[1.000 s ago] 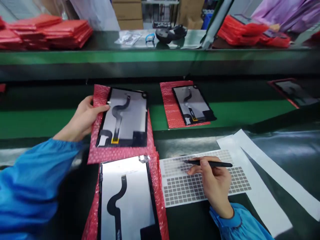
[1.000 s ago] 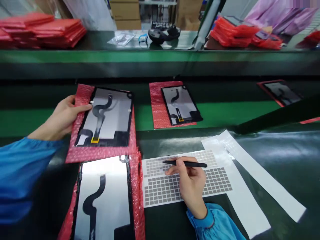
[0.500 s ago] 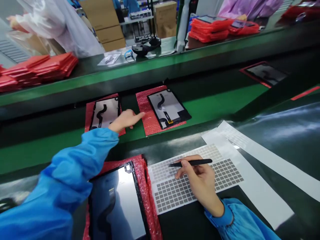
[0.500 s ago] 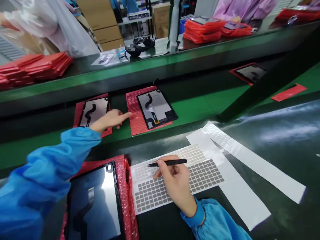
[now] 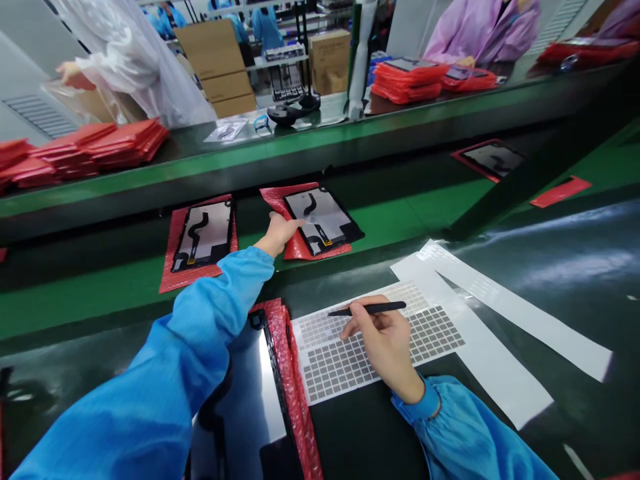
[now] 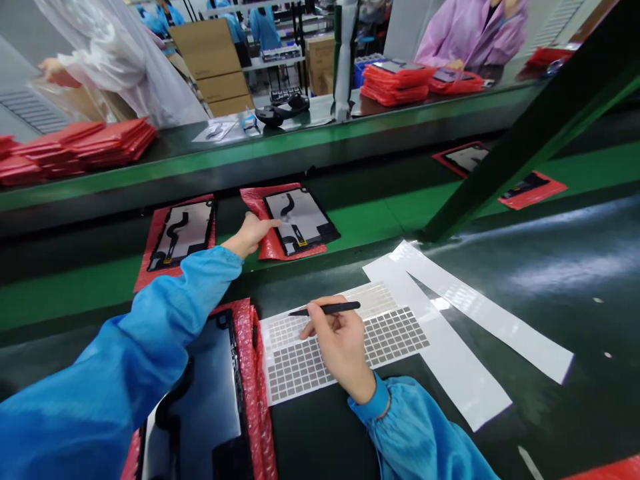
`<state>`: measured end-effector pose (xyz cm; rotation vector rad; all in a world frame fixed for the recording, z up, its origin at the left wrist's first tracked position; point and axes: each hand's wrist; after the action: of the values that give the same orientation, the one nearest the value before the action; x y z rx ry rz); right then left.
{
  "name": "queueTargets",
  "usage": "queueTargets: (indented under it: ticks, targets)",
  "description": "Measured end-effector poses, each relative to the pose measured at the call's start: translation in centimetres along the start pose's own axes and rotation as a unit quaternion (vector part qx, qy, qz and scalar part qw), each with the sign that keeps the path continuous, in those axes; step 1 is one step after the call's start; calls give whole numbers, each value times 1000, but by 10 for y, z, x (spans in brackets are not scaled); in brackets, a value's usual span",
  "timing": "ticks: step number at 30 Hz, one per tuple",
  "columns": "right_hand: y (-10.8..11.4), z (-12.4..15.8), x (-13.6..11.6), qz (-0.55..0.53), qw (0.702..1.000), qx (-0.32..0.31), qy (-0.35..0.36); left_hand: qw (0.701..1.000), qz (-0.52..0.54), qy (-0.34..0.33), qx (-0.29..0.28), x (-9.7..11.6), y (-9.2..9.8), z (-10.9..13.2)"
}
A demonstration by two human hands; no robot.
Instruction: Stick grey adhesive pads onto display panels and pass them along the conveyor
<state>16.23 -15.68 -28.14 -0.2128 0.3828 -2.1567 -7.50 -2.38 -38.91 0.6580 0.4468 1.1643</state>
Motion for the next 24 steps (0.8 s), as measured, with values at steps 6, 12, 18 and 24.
queueTargets:
  ticks: [6,12,18,24]
  targets:
    - [3,-2,2,16,1000,4,5,1000,-18,8,18,28,22,39]
    - [6,-4,-1,30,1000,2,6,998,-39,33,31,87,120,160]
    - [0,0,6,80,992,-90,-35,962,-178,163,126,73,205,292]
    - [0,11,9,143,969,-193,-48,948,-196,198,156,39,210,332]
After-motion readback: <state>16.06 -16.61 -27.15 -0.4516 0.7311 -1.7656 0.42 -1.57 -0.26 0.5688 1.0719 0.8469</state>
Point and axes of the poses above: each hand's wrist, its own z-axis away from the middle knuckle, its own y-axis out of the back of the hand, x = y × z, and after that the axes turned 7 degrees about z, right-handed
